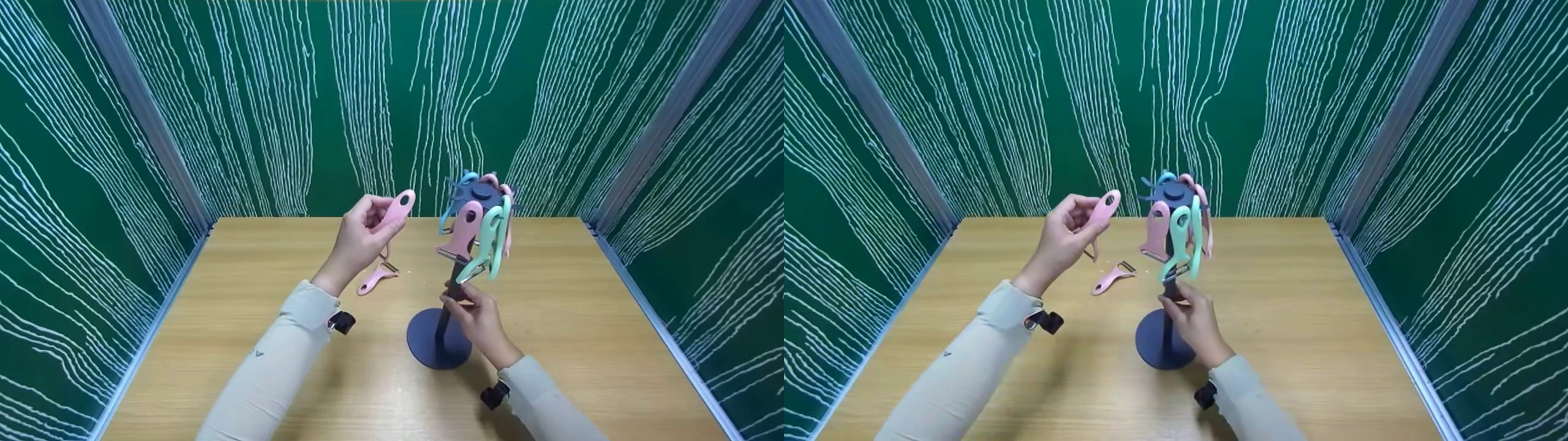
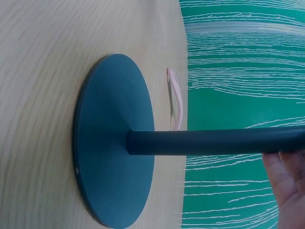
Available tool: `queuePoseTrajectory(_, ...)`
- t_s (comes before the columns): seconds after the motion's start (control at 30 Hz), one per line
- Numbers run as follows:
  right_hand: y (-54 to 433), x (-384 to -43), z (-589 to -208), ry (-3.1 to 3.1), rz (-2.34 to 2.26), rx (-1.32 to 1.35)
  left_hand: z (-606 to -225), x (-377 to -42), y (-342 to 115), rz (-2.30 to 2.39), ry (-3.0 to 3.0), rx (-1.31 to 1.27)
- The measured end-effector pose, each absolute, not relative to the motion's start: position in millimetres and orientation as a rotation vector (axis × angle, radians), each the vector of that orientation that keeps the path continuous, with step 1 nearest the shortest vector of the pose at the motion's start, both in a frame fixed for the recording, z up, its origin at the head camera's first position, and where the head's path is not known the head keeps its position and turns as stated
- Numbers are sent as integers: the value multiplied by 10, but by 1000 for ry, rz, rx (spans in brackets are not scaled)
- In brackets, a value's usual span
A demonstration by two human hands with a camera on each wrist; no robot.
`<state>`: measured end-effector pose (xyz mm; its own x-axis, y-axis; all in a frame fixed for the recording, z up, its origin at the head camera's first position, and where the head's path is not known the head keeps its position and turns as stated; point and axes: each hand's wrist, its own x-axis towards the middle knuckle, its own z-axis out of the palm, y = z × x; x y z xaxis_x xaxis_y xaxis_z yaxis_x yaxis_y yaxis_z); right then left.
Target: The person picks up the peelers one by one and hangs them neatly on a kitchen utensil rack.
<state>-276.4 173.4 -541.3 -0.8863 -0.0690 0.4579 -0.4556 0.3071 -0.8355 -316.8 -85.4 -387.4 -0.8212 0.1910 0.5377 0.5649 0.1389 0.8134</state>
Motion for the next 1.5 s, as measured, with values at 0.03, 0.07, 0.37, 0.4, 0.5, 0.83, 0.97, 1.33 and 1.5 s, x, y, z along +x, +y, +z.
queuePoseTrajectory(0.03, 1732, -2763, -5410, -2246, 1601, 470, -3844, -3160, -849, -1727, -2111, -740)
queuePoseTrajectory(0.07, 1731, -2761, -5407, -2247, 1603, 469, -3814, -3150, -844, -1729, -2108, -743)
queuePoseTrajectory(0.37, 1745, -2766, -5394, -2271, 1614, 452, -3556, -3035, -785, -1733, -2062, -827)
queuePoseTrajectory(0.4, 1746, -2767, -5392, -2273, 1619, 448, -3535, -3024, -777, -1733, -2055, -839)
queuePoseTrajectory(0.5, 1747, -2771, -5389, -2279, 1631, 444, -3482, -3000, -751, -1742, -2035, -871)
queuePoseTrajectory(0.83, 1751, -2761, -5391, -2265, 1628, 454, -3409, -2973, -694, -1782, -2022, -938)
queuePoseTrajectory(0.97, 1747, -2763, -5403, -2252, 1615, 467, -3411, -2974, -667, -1807, -2004, -983)
queuePoseTrajectory(1.33, 1751, -2771, -5399, -2257, 1618, 467, -3434, -2974, -554, -1835, -2016, -1051)
queuePoseTrajectory(1.5, 1752, -2774, -5405, -2244, 1618, 487, -3459, -2972, -509, -1860, -2043, -1054)
